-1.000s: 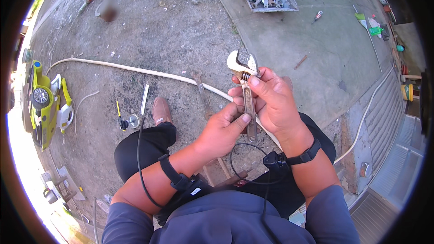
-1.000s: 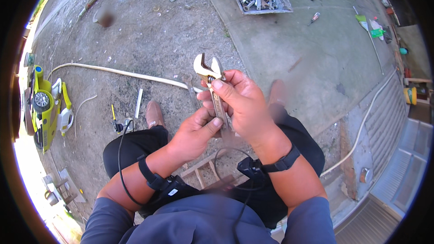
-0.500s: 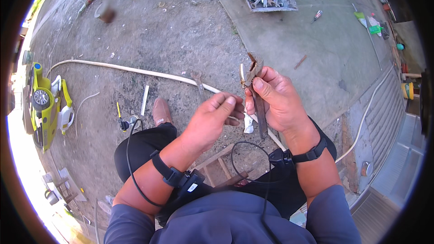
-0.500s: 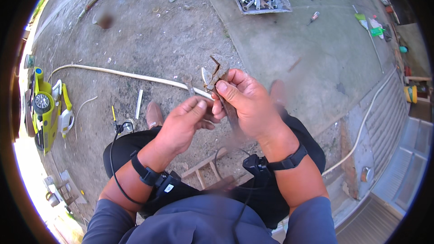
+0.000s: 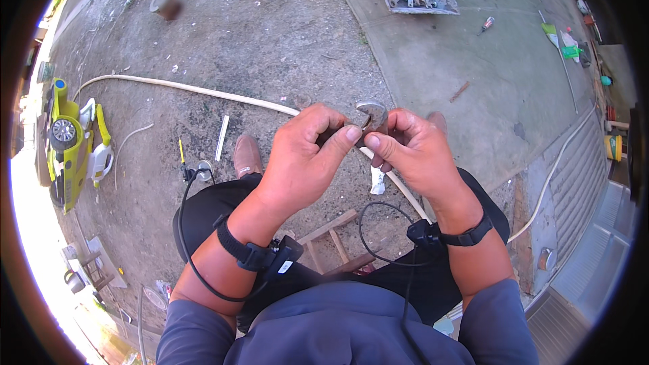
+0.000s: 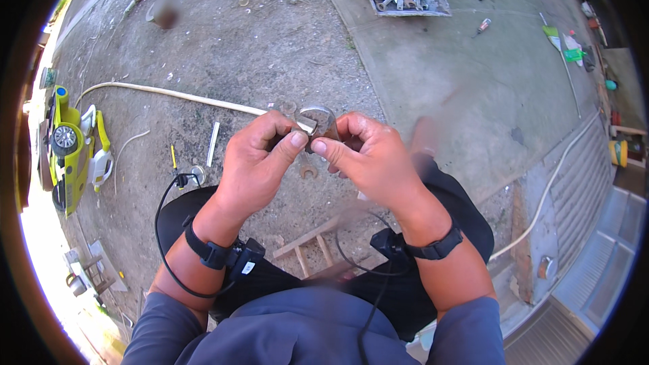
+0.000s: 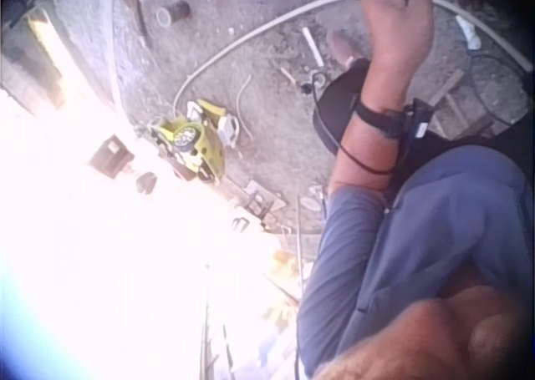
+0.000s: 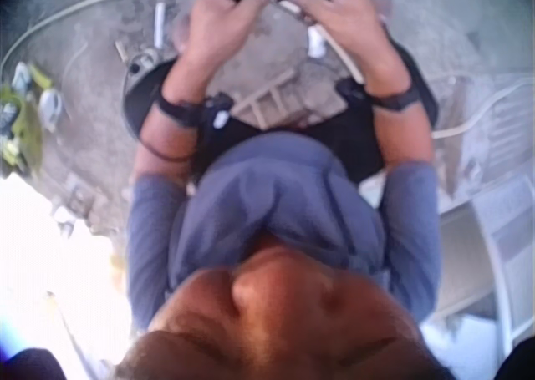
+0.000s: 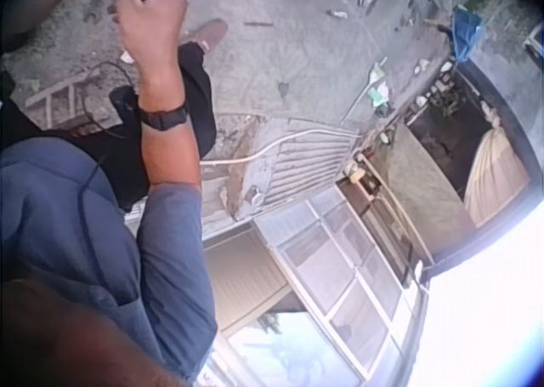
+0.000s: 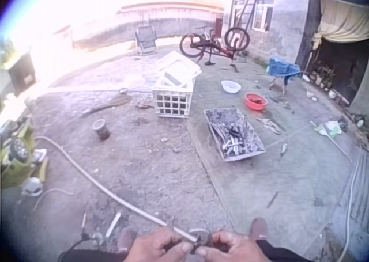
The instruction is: The person cleans a rusty adjustable wrench by scraping debris from its surface with a small metal component and wiping it with their fingers.
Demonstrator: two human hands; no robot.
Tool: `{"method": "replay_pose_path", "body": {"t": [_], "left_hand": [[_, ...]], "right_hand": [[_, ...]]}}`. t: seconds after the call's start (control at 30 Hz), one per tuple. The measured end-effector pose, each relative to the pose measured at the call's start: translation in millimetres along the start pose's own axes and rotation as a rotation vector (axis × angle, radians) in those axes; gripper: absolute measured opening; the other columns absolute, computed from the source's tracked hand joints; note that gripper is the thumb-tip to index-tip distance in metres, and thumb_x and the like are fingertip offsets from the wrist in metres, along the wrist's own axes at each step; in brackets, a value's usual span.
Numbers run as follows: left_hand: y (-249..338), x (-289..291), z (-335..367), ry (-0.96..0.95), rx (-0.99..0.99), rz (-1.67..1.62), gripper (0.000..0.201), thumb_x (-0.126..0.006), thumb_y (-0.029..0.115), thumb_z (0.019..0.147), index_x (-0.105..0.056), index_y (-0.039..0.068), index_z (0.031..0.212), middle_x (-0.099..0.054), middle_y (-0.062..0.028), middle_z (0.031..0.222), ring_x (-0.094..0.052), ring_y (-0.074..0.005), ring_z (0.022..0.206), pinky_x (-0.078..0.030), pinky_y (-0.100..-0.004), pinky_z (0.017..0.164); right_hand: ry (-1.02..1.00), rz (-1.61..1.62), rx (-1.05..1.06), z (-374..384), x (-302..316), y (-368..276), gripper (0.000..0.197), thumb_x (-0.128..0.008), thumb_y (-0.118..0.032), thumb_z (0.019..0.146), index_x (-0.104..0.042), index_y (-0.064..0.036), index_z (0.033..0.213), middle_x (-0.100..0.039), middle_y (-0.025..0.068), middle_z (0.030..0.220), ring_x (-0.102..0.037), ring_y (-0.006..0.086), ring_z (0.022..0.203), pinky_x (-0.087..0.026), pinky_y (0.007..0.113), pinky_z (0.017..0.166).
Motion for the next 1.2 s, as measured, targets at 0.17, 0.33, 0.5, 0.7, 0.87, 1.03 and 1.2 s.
{"method": "replay_pose_path", "body": {"t": [0.17, 0.33, 0.5, 0.7, 0.87, 1.03, 1.2], "left_hand": [[0, 0, -1, -0.001, 0.010, -0.031, 0.015, -0.068, 0.013, 0.089, -0.062, 0.000, 0.087, -0.057, -0.0057, 0.077, -0.052, -0.0106, 0.069, -0.043, -0.0269, 0.061], [4, 0, 0, -0.003, -0.018, 0.009, 0.013, -0.068, 0.013, 0.089, -0.062, 0.001, 0.086, -0.057, -0.0054, 0.076, -0.052, -0.0103, 0.069, -0.043, -0.0269, 0.061], [6, 2, -1, -0.003, -0.027, 0.073, 0.013, -0.070, 0.012, 0.086, -0.062, 0.002, 0.087, -0.057, -0.0050, 0.076, -0.051, -0.0106, 0.068, -0.044, -0.0266, 0.062], [27, 5, 3, -0.109, -0.065, -0.007, 0.046, -0.078, 0.006, 0.075, -0.061, 0.004, 0.117, -0.056, 0.0000, 0.089, -0.050, -0.0085, 0.076, -0.045, -0.0241, 0.069], [36, 2, 2, -0.309, -0.136, 0.201, 0.066, -0.081, 0.001, 0.064, -0.060, 0.008, 0.125, -0.057, -0.0025, 0.092, -0.052, -0.0115, 0.077, -0.047, -0.0249, 0.072], [37, 4, 0, -0.319, -0.176, 0.175, 0.062, -0.081, 0.001, 0.063, -0.062, 0.008, 0.121, -0.057, -0.0033, 0.091, -0.054, -0.0131, 0.075, -0.047, -0.0263, 0.069], [44, 4, -1, -0.314, -0.238, 0.211, 0.059, -0.081, 0.002, 0.062, -0.063, 0.007, 0.119, -0.058, -0.0032, 0.089, -0.055, -0.0130, 0.074, -0.047, -0.0269, 0.068]], "right_hand": [[0.012, -0.005, 0.013, -2, -2, -2, 0.017, -0.070, -0.012, 0.088, -0.062, 0.0007, 0.095, -0.063, 0.0011, 0.080, -0.059, 0.0068, 0.070, -0.048, 0.022, 0.061], [-0.022, -0.033, 0.041, -2, -3, -5, 0.015, -0.068, -0.013, 0.090, -0.062, -0.0001, 0.095, -0.063, 0.0009, 0.080, -0.059, 0.0065, 0.069, -0.047, 0.022, 0.061], [-0.035, -0.016, -0.029, -3, -2, -2, 0.014, -0.067, -0.013, 0.091, -0.062, -0.0005, 0.093, -0.062, -0.0004, 0.078, -0.058, 0.0058, 0.068, -0.046, 0.022, 0.059], [-0.088, 0.038, -0.047, -8, -4, 1, 0.013, -0.065, -0.013, 0.091, -0.061, -0.0013, 0.090, -0.058, -0.0018, 0.076, -0.056, 0.0055, 0.065, -0.046, 0.022, 0.059], [-0.191, -0.007, -0.112, -14, -13, 1, 0.011, -0.062, -0.012, 0.093, -0.061, -0.0010, 0.090, -0.057, -0.0017, 0.075, -0.055, 0.0059, 0.065, -0.045, 0.022, 0.060], [-0.240, 0.000, -0.146, -17, -20, -3, 0.012, -0.060, -0.012, 0.093, -0.061, -0.0001, 0.091, -0.057, -0.0010, 0.076, -0.054, 0.0065, 0.067, -0.046, 0.023, 0.061], [-0.273, 0.022, -0.159, -18, -22, -2, 0.012, -0.060, -0.012, 0.094, -0.061, -0.0006, 0.091, -0.057, -0.0011, 0.076, -0.054, 0.0065, 0.067, -0.045, 0.022, 0.061]]}}
Point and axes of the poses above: each hand's wrist, its own z-axis towards the middle knuckle, its own x-axis out of the back of the hand, y = z × x, the point moved 9 cm from there along z, towards the middle knuckle
